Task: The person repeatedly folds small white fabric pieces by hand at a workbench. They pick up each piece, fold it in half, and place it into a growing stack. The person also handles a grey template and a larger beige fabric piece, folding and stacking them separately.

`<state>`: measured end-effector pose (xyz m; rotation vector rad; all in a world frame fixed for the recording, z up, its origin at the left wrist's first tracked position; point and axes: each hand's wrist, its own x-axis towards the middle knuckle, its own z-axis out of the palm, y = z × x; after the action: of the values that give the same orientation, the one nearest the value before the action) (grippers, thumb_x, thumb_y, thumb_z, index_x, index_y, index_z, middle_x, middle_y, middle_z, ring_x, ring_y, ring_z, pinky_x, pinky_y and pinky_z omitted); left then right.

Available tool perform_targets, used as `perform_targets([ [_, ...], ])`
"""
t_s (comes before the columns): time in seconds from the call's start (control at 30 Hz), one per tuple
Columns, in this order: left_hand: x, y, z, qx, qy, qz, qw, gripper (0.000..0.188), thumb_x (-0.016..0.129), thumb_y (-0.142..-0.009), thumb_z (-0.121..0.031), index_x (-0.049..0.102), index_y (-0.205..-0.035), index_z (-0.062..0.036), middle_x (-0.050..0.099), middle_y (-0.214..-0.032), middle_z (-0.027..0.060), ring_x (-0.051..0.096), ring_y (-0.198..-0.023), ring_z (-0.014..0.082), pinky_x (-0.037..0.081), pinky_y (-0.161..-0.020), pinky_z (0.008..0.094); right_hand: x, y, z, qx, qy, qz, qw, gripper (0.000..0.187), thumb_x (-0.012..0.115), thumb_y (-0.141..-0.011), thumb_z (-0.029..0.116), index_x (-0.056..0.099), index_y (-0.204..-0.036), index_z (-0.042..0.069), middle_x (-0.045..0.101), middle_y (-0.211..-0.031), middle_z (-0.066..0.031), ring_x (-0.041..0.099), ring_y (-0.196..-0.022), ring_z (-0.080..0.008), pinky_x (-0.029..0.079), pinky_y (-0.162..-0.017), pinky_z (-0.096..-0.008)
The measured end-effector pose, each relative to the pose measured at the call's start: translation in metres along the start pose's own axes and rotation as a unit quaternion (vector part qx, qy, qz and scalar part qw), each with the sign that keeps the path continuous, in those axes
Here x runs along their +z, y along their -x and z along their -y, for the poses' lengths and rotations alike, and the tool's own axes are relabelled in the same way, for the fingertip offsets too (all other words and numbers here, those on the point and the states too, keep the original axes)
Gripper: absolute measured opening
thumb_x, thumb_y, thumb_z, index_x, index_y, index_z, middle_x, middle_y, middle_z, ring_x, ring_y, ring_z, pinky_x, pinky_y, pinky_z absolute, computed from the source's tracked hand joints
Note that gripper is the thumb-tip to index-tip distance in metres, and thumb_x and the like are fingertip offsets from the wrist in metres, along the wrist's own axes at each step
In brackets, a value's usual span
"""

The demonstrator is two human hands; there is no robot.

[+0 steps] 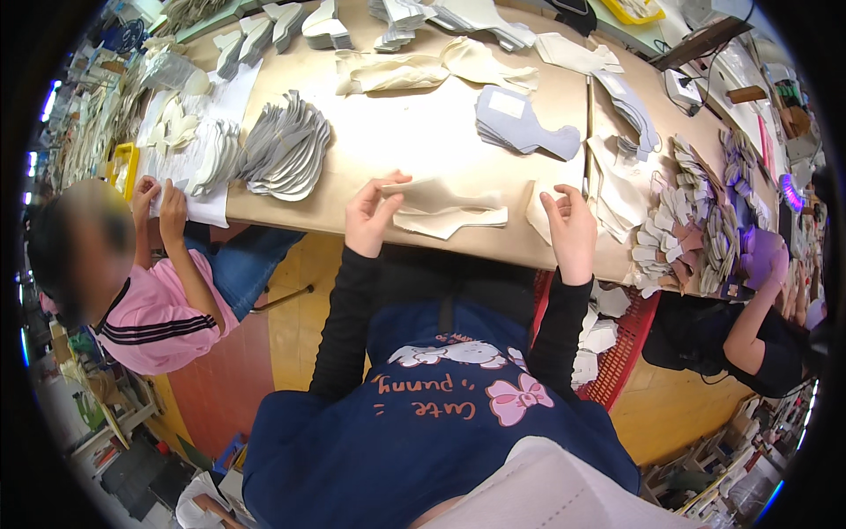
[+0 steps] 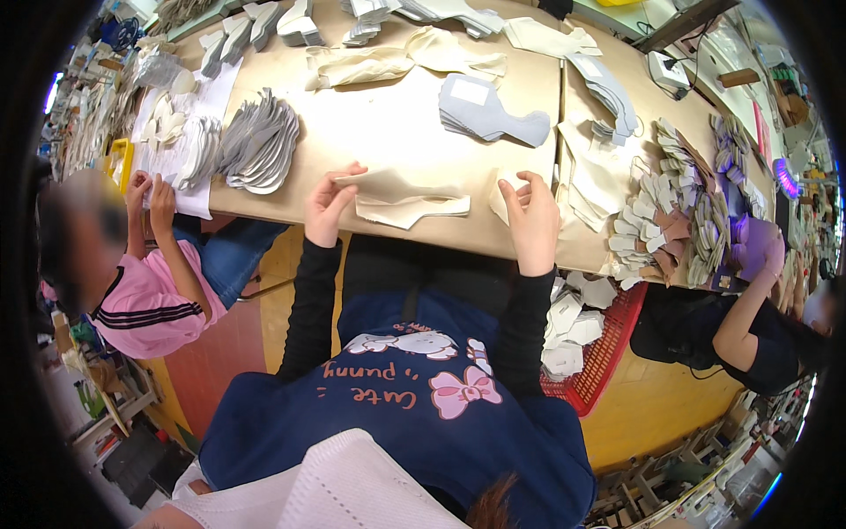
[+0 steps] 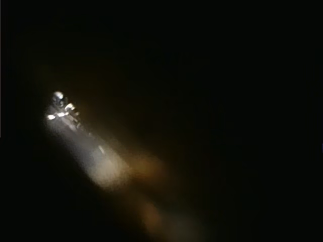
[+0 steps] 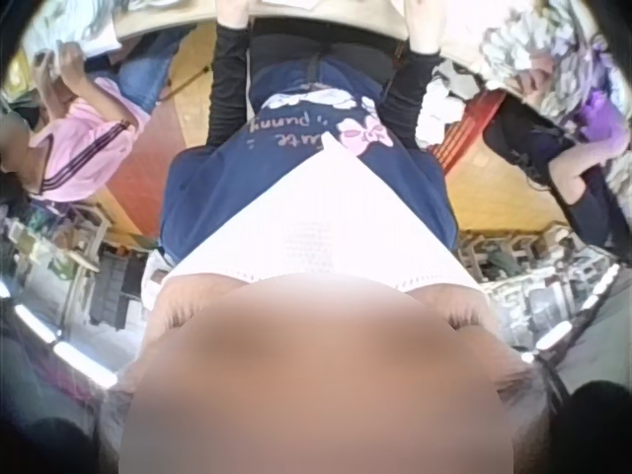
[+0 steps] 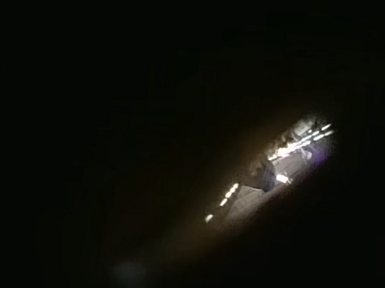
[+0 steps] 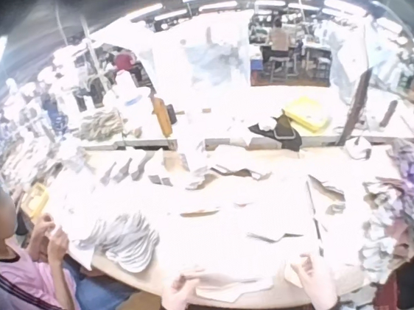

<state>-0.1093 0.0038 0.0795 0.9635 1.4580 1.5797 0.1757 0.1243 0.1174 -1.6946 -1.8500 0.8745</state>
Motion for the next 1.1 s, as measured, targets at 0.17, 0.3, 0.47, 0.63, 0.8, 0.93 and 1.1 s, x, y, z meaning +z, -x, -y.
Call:
perform_targets([
  [0.17, -0.046, 0.005, -0.026, -0.043, 0.153, -0.147, 0.976, 0.022, 0.06, -0.093, -0.005, 0.058, -0.115, -0.0059, 0.066, -0.102, 0.003, 0.065, -0.087, 0.0123, 0.054, -0.073, 0.0266, 0.026, 0.018, 0.031, -0.145, -0.071, 0.047, 0.986, 0.033, 0.071, -0.087, 0.018, 0.063, -0.113, -0.001, 0.062, -0.111, -0.0147, 0.062, -0.099, -0.0266, 0.049, -0.087, -0.0361],
  [0.3, -0.074, 0.002, -0.051, 0.035, 0.119, -0.209, 0.97, 0.027, 0.06, -0.096, -0.009, 0.053, -0.121, -0.0031, 0.065, -0.113, 0.0099, 0.066, -0.096, 0.017, 0.056, -0.082, 0.0326, 0.093, 0.026, 0.048, -0.253, 0.078, 0.027, 0.964, 0.047, 0.074, -0.083, 0.022, 0.059, -0.121, -0.001, 0.049, -0.134, -0.0185, 0.045, -0.126, -0.0373, 0.039, -0.104, -0.0455],
  [0.47, -0.074, 0.012, -0.061, 0.093, 0.0, -0.25, 0.964, 0.029, 0.055, -0.101, -0.009, 0.053, -0.127, 0.0022, 0.064, -0.117, 0.0103, 0.062, -0.101, 0.0148, 0.049, -0.09, 0.0286, 0.122, 0.042, 0.049, -0.261, -0.022, 0.107, 0.959, 0.049, 0.079, -0.073, 0.007, 0.055, -0.116, 0.002, 0.053, -0.128, -0.0178, 0.05, -0.118, -0.0387, 0.042, -0.101, -0.0437],
  [0.63, -0.052, 0.014, -0.047, 0.044, 0.015, -0.217, 0.975, 0.031, 0.057, -0.101, -0.01, 0.054, -0.127, 0.0053, 0.065, -0.115, 0.0088, 0.06, -0.101, 0.0112, 0.047, -0.091, 0.0249, 0.112, 0.045, 0.044, -0.14, -0.121, 0.171, 0.968, 0.054, 0.075, -0.076, 0.0, 0.054, -0.125, 0.002, 0.057, -0.121, -0.014, 0.06, -0.101, -0.0243, 0.049, -0.085, -0.0332],
  [0.8, -0.018, 0.008, -0.044, 0.001, 0.054, -0.165, 0.985, 0.026, 0.057, -0.1, -0.012, 0.056, -0.121, 0.004, 0.066, -0.108, 0.0067, 0.064, -0.095, 0.0114, 0.053, -0.083, 0.0261, 0.074, 0.04, 0.039, 0.031, -0.392, 0.249, 0.885, 0.054, 0.07, -0.083, -0.004, 0.051, -0.134, -0.001, 0.06, -0.115, -0.0074, 0.058, -0.08, -0.008, 0.049, -0.076, -0.0203],
  [0.93, 0.026, 0.01, -0.051, -0.12, 0.109, -0.081, 0.983, 0.027, 0.053, -0.102, -0.015, 0.056, -0.123, 0.0024, 0.066, -0.107, 0.0067, 0.065, -0.093, 0.0114, 0.054, -0.081, 0.0254, 0.031, 0.042, 0.039, -0.003, -0.53, 0.192, 0.826, 0.044, 0.066, -0.082, -0.009, 0.056, -0.124, 0.0, 0.062, -0.12, -0.0085, 0.061, -0.106, -0.016, 0.049, -0.091, -0.0286],
  [1.1, 0.077, 0.022, -0.072, -0.216, 0.319, 0.081, 0.919, 0.035, 0.049, -0.104, -0.019, 0.051, -0.132, 0.0016, 0.065, -0.114, 0.0064, 0.065, -0.097, 0.0119, 0.054, -0.082, 0.0254, 0.012, 0.042, 0.045, -0.058, -0.501, 0.141, 0.852, 0.046, 0.069, -0.082, -0.007, 0.054, -0.125, 0.0, 0.061, -0.122, -0.0087, 0.058, -0.099, -0.0134, 0.048, -0.087, -0.0281],
])
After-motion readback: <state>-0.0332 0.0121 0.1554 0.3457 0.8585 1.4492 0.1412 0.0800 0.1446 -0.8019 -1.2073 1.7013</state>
